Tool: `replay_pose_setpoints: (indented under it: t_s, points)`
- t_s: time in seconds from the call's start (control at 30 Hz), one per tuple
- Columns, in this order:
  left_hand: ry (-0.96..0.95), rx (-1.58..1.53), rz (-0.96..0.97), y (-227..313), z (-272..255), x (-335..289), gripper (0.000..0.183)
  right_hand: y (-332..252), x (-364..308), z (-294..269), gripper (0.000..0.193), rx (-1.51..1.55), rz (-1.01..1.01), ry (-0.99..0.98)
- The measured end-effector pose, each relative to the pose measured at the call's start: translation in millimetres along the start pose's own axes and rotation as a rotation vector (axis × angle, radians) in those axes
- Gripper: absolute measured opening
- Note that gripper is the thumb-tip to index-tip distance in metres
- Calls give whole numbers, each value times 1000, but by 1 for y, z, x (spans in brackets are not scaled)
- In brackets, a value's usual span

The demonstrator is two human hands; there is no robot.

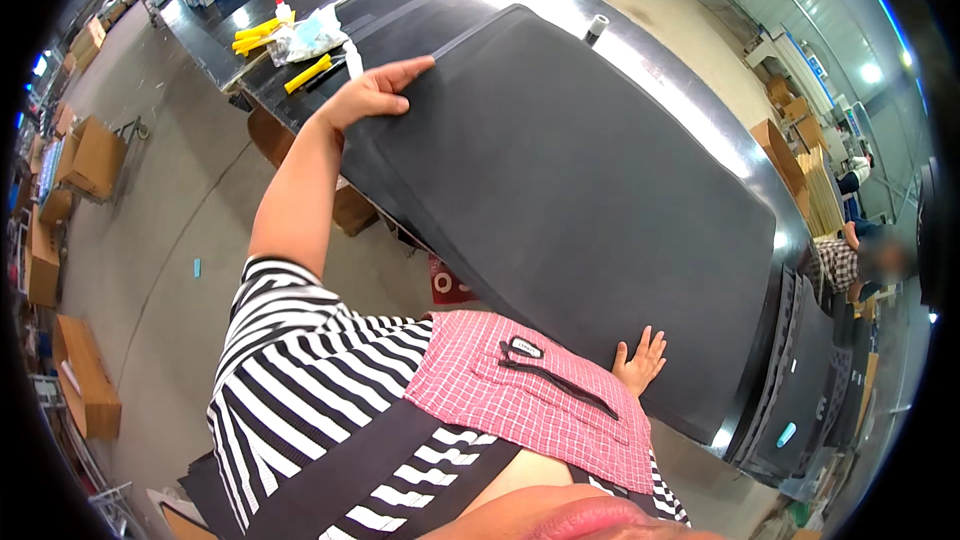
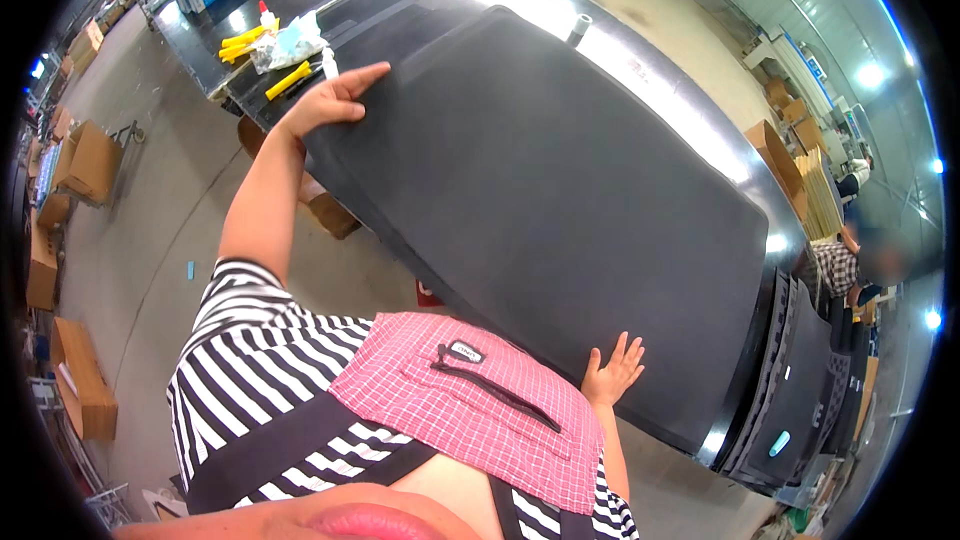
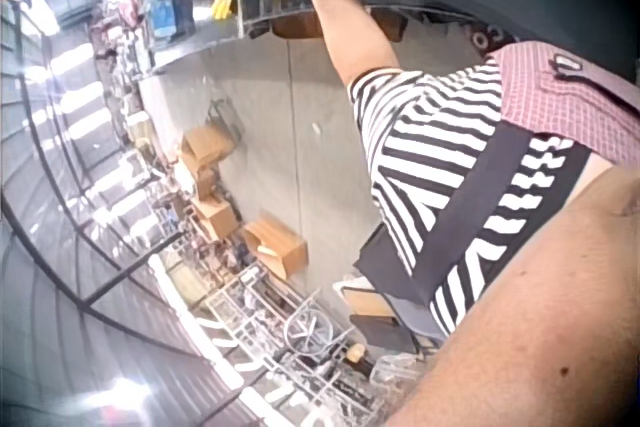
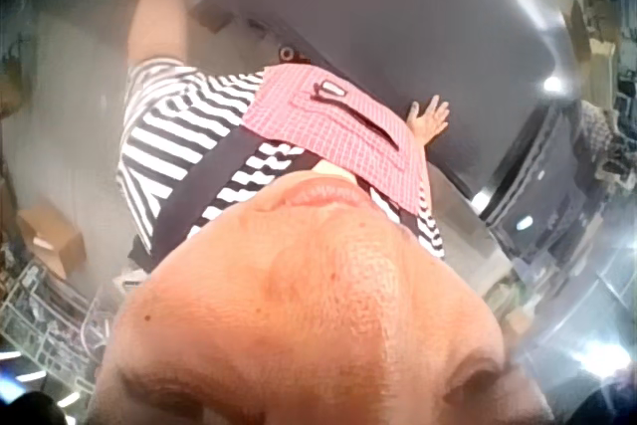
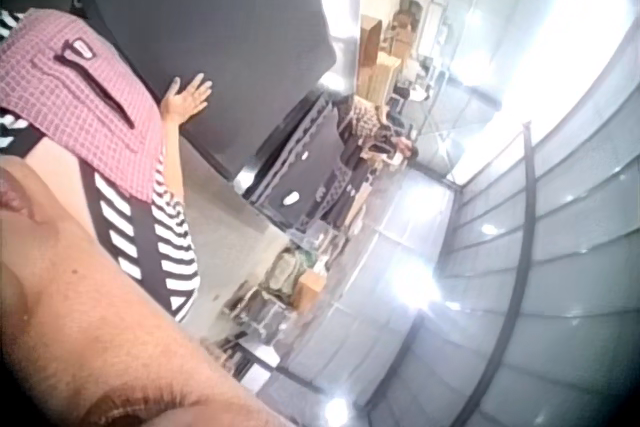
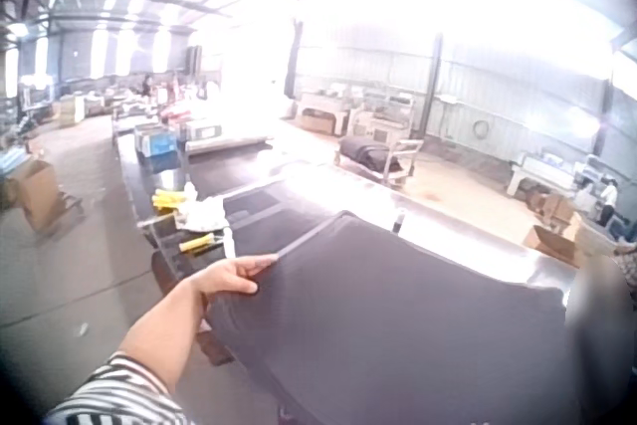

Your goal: The person writes on a light blue label with a black marker and places it on a black car mat. They then move to a cart, pick up a folded black car mat, unfold it on a table, and place another label on it.

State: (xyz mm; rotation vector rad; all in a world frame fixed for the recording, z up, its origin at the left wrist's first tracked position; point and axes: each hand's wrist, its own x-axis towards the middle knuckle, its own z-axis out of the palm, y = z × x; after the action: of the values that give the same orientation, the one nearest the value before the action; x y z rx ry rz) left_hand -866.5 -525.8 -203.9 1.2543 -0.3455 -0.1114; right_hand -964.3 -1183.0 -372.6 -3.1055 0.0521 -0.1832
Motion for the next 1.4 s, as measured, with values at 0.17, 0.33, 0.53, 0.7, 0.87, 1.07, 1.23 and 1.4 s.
replay_pose_setpoints:
  t_s: [0.17,0.33,0.53,0.7,0.87,1.07,1.23,1.4]
  points:
    - [396,782,-584,-120,-118,-31,68,-16,15,-2,71,76,24,15]
    - [383,895,-700,-107,-128,-23,58,-16,17,2,71,35,32,-7]
    - [324,812,-850,-102,-128,-23,54,-28,11,-12,71,35,87,-83]
    - [402,849,-971,-75,-108,-27,51,-32,12,-3,74,23,79,-100]
    - [525,819,-879,-76,-86,-27,49,-38,3,-3,77,2,121,-142]
    - [890,455,-622,-103,-77,-43,38,-38,1,0,80,40,105,-114]
    - [1168,-85,-551,-127,-110,-40,26,-53,0,-15,79,134,-4,52]
    - [896,621,-806,-138,-122,-18,22,-63,-8,-9,76,-37,26,-118]
